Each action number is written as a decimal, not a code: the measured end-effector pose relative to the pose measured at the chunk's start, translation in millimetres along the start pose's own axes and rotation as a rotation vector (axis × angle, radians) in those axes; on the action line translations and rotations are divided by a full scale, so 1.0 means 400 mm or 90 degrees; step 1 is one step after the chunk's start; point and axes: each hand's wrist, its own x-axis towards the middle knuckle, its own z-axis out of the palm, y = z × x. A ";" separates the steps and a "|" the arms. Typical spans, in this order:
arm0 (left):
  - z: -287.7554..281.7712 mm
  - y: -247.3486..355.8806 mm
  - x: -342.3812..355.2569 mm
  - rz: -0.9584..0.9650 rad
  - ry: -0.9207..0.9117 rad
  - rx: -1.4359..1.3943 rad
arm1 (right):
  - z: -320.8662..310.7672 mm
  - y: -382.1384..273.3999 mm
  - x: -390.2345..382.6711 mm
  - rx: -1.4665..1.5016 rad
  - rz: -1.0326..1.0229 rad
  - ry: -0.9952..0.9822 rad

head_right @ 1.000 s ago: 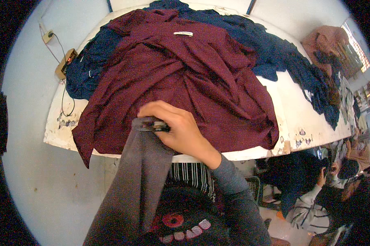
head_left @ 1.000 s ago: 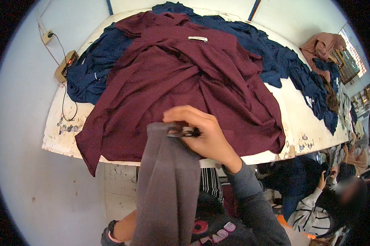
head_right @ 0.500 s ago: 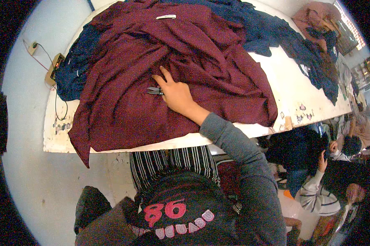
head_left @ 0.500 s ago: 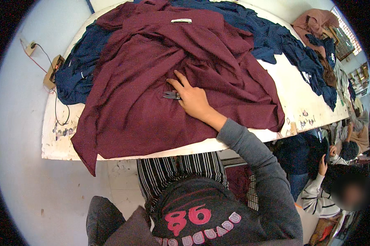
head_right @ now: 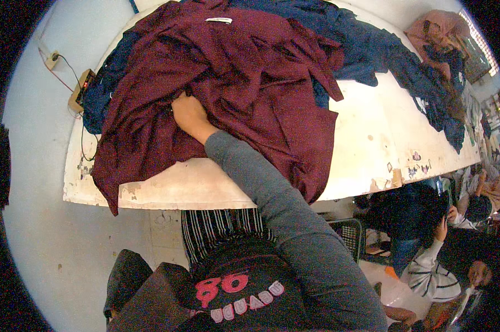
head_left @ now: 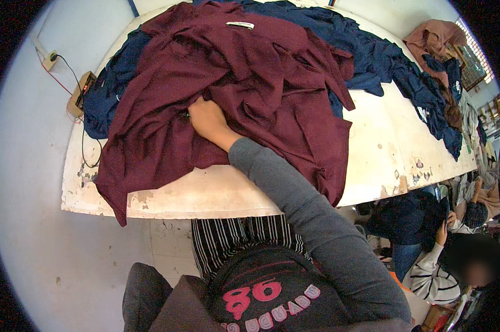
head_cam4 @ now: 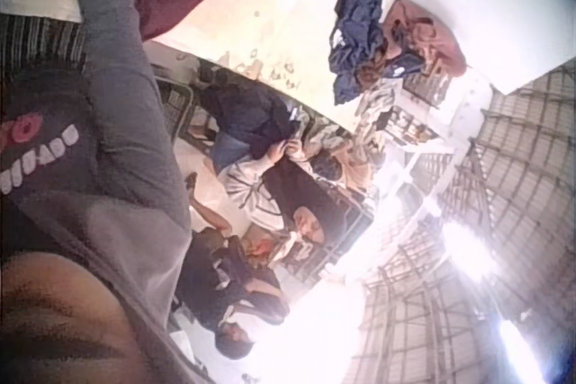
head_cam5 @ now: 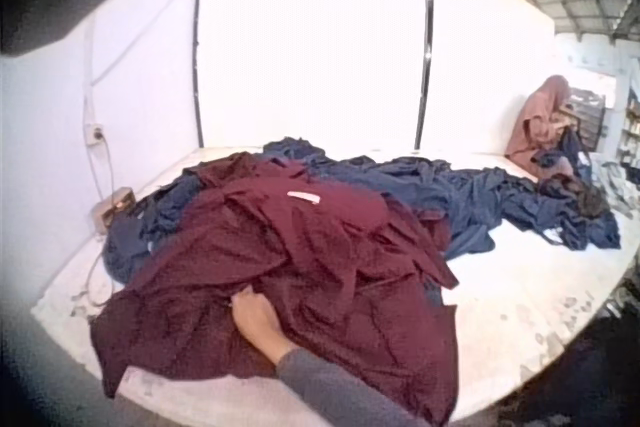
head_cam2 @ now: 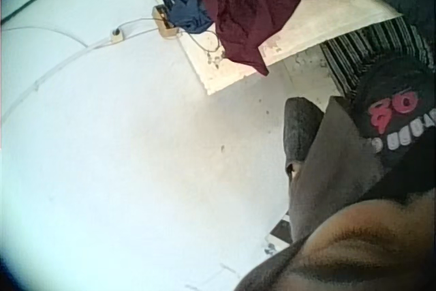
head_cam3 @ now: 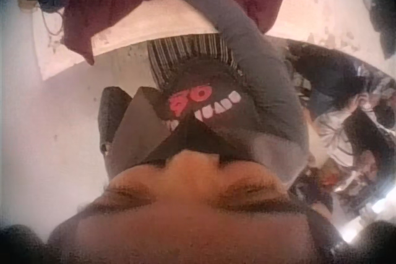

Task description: The person uses a small knife to cut a maroon long-sleeved shirt on a table. They repeatedly lift, fold, and cut sections of the fabric, including the sleeves and body, while other garments lie nearby.

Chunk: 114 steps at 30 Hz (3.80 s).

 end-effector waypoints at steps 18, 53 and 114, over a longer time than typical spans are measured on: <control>-0.021 0.006 -0.016 0.004 0.031 0.014 | 0.025 -0.009 0.048 0.026 0.032 -0.029; -0.365 -0.020 0.218 0.297 0.275 0.345 | -0.890 0.289 -0.487 0.254 0.249 0.308; -0.354 -0.111 0.214 0.202 0.204 -0.757 | -0.561 -0.036 -0.556 -0.040 0.015 0.030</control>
